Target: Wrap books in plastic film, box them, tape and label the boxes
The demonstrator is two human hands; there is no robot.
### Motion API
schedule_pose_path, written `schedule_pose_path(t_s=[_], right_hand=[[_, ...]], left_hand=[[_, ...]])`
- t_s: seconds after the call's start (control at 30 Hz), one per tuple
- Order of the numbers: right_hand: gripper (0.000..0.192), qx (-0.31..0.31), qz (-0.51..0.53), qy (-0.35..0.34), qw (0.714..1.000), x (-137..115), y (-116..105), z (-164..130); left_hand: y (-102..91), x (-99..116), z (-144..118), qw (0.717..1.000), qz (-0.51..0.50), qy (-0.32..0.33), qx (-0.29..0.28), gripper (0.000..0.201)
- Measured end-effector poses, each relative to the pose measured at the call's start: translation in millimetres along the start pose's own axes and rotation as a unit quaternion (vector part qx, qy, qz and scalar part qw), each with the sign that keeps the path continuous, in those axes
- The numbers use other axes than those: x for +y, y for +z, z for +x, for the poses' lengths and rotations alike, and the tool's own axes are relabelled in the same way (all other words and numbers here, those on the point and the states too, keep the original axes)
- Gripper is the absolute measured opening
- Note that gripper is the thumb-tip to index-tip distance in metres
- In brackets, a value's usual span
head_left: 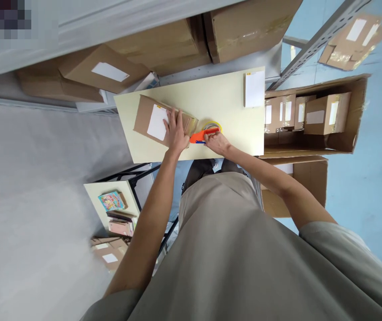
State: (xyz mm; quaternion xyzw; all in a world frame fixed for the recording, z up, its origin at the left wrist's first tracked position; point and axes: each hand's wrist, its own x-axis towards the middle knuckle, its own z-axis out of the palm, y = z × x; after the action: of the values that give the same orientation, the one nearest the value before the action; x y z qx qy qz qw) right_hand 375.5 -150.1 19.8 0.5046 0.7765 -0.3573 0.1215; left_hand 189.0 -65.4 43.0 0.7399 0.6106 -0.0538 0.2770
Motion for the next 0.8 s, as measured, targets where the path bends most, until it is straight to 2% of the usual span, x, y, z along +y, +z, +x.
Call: schedule_pose_path(t_s=[0.07, 0.13, 0.23, 0.37, 0.43, 0.5, 0.63, 0.8], right_hand=[[0.059, -0.007, -0.017, -0.024, 1.000, -8.4, 2.4, 2.5], [0.061, -0.021, -0.035, -0.051, 0.998, -6.0, 5.6, 0.4], [0.062, -0.041, -0.049, -0.054, 0.996, 23.8, 6.5, -12.5], [0.068, -0.008, -0.036, 0.075, 0.997, 79.8, -11.0, -29.8], [0.070, 0.032, -0.046, 0.122, 0.991, 90.2, -25.0, -27.3], [0.069, 0.055, -0.060, 0.143, 0.986, 82.5, -37.8, -15.6], [0.065, 0.057, -0.065, 0.156, 0.984, 36.2, -54.3, 18.7], [0.056, 0.047, -0.054, 0.204, 0.976, -16.2, -71.4, 34.3]], left_hand=[[-1.1, -5.0, -9.9, 1.000, 0.011, 0.023, -0.004, 0.091], [-2.7, -9.9, -17.8, 0.999, 0.005, 0.043, -0.013, 0.082], [-5.2, -14.0, -25.3, 0.998, -0.015, 0.055, -0.024, 0.080], [-7.2, -14.2, -29.9, 0.996, -0.046, 0.070, -0.027, 0.079], [-8.6, -14.2, -31.4, 0.994, -0.069, 0.081, -0.025, 0.075], [-10.4, -15.2, -33.1, 0.990, -0.095, 0.097, -0.023, 0.069], [-11.8, -20.6, -35.0, 0.982, -0.134, 0.132, -0.022, 0.059], [-7.9, -27.7, -28.6, 0.984, -0.092, 0.151, -0.026, 0.084]])
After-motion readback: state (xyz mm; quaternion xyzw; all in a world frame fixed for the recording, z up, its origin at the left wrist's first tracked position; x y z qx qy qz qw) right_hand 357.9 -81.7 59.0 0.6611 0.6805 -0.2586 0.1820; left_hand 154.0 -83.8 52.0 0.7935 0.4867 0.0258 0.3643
